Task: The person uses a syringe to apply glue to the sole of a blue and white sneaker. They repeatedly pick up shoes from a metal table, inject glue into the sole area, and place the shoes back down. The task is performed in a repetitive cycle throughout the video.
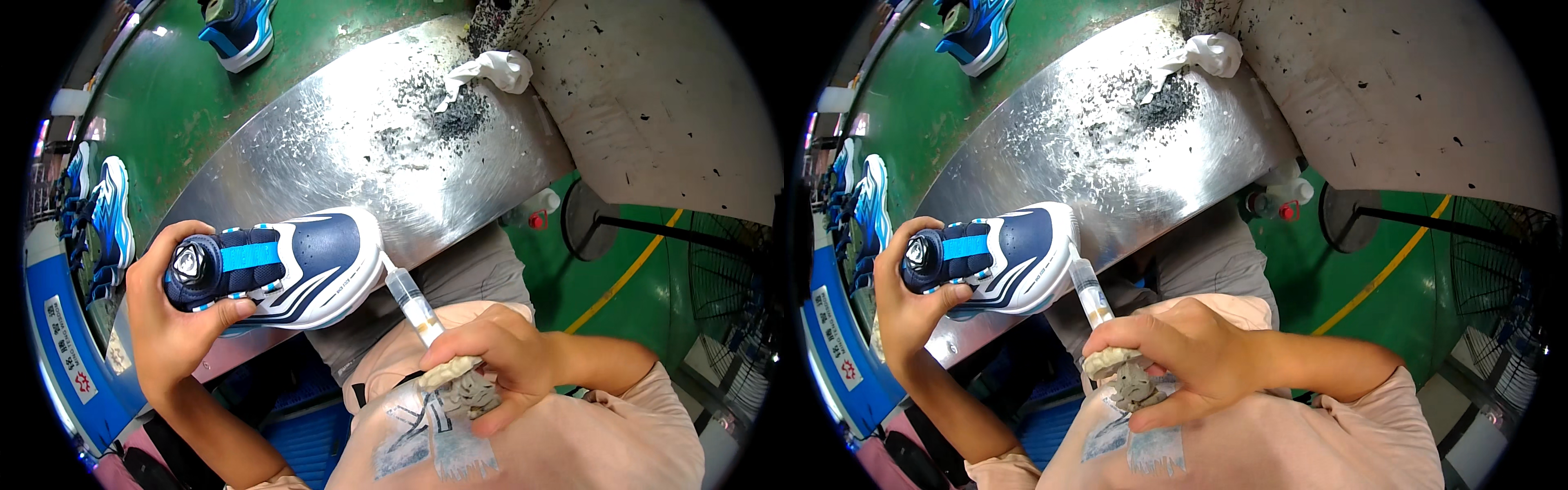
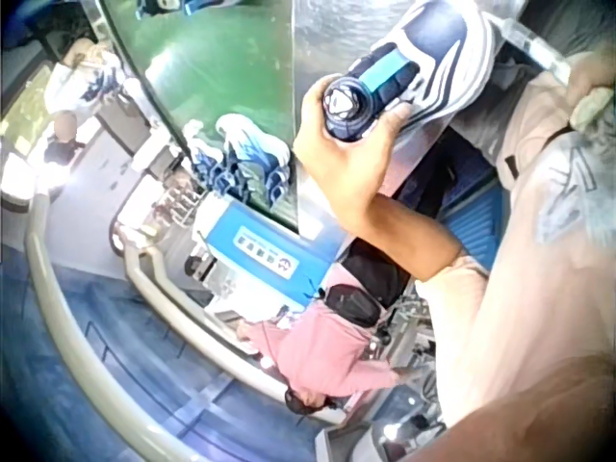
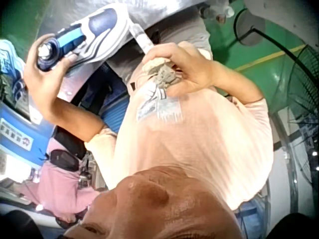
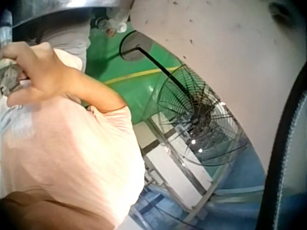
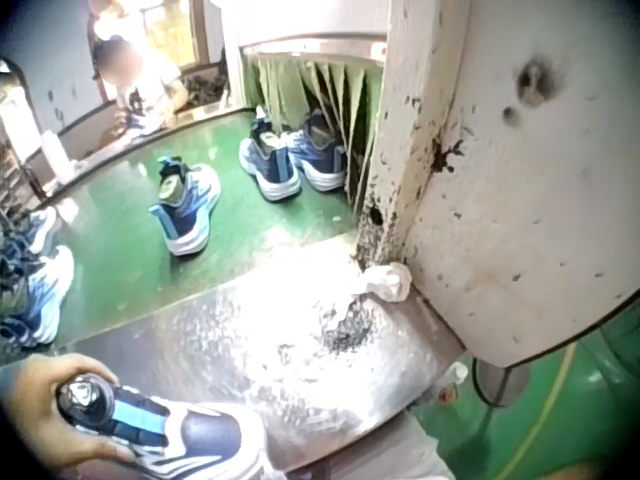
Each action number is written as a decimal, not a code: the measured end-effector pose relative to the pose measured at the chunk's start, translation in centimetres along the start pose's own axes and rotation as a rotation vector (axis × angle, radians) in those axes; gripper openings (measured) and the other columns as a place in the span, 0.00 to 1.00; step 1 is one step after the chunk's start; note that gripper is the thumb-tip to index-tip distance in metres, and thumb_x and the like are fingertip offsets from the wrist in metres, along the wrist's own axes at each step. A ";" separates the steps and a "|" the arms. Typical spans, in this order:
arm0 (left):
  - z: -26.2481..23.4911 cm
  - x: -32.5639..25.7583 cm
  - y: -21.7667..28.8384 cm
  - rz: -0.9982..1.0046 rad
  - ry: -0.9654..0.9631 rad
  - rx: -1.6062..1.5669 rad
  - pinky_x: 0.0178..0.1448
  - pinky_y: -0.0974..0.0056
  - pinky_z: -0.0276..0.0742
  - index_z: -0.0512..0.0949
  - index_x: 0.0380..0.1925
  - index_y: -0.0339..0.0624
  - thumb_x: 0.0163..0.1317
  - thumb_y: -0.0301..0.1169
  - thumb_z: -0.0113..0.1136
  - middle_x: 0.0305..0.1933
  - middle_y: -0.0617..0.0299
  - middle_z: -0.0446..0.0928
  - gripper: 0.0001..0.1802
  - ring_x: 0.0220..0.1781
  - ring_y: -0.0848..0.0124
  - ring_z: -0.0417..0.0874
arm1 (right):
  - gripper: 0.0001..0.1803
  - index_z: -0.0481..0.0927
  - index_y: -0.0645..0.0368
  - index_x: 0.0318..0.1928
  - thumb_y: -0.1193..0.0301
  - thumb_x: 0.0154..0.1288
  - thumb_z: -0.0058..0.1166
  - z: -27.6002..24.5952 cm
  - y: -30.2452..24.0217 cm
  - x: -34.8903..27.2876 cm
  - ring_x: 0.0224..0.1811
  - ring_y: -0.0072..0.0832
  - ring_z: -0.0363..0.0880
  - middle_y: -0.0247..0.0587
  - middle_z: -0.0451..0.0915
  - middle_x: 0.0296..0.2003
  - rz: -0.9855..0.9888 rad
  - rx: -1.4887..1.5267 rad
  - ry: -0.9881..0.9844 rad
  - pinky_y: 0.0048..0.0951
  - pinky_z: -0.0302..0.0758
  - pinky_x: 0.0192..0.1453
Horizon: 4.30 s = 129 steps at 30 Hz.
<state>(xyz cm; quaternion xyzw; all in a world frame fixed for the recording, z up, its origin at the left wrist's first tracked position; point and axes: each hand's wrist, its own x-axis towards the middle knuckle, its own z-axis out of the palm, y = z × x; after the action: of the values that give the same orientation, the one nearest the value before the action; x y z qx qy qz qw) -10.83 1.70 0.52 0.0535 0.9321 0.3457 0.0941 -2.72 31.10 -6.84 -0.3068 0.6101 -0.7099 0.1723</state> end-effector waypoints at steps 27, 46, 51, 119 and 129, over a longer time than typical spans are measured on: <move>7.4 -7.3 -1.6 0.707 0.425 0.222 0.52 0.69 0.70 0.75 0.32 0.57 0.52 0.30 0.59 0.37 0.68 0.80 0.07 0.44 0.72 0.82 | 0.32 0.55 0.58 0.62 0.82 0.61 0.55 3.0 4.9 18.4 0.47 0.24 0.74 0.38 0.73 0.43 0.396 -0.006 -0.069 0.28 0.71 0.54; 8.0 -7.6 -3.4 0.853 0.556 0.280 0.58 0.70 0.68 0.74 0.31 0.55 0.55 0.31 0.58 0.36 0.70 0.80 0.05 0.43 0.76 0.81 | 0.28 0.61 0.56 0.58 0.77 0.60 0.59 4.3 3.5 19.3 0.44 0.27 0.78 0.40 0.76 0.42 0.330 -0.378 -0.208 0.29 0.77 0.47; 7.6 -7.8 -2.7 0.788 0.520 0.227 0.57 0.64 0.71 0.74 0.31 0.54 0.52 0.30 0.59 0.36 0.69 0.80 0.06 0.44 0.71 0.82 | 0.31 0.59 0.56 0.60 0.82 0.60 0.58 4.3 2.5 19.7 0.47 0.22 0.75 0.36 0.72 0.43 0.389 -0.411 -0.245 0.25 0.75 0.52; 7.3 -9.4 -11.1 -0.383 1.277 -0.305 0.49 0.62 0.71 0.67 0.46 0.37 0.39 0.34 0.77 0.45 0.56 0.70 0.36 0.46 0.67 0.72 | 0.30 0.70 0.61 0.52 0.66 0.50 0.68 -6.5 6.1 5.3 0.25 0.33 0.77 0.45 0.78 0.28 -0.221 -0.863 0.321 0.28 0.73 0.29; -6.2 -9.4 -4.5 0.176 0.467 0.277 0.61 0.58 0.68 0.71 0.55 0.37 0.26 0.33 0.80 0.53 0.53 0.75 0.48 0.56 0.58 0.75 | 0.30 0.64 0.56 0.59 0.67 0.58 0.62 -5.2 2.2 5.1 0.25 0.28 0.77 0.41 0.78 0.28 0.227 -0.550 0.272 0.28 0.73 0.30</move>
<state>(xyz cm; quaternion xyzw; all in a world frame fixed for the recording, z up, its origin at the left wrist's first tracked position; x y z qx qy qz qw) -3.15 -7.15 3.45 0.0654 0.9587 0.2249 -0.1615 -10.21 31.45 -8.20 -0.1743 0.8267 -0.5293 0.0779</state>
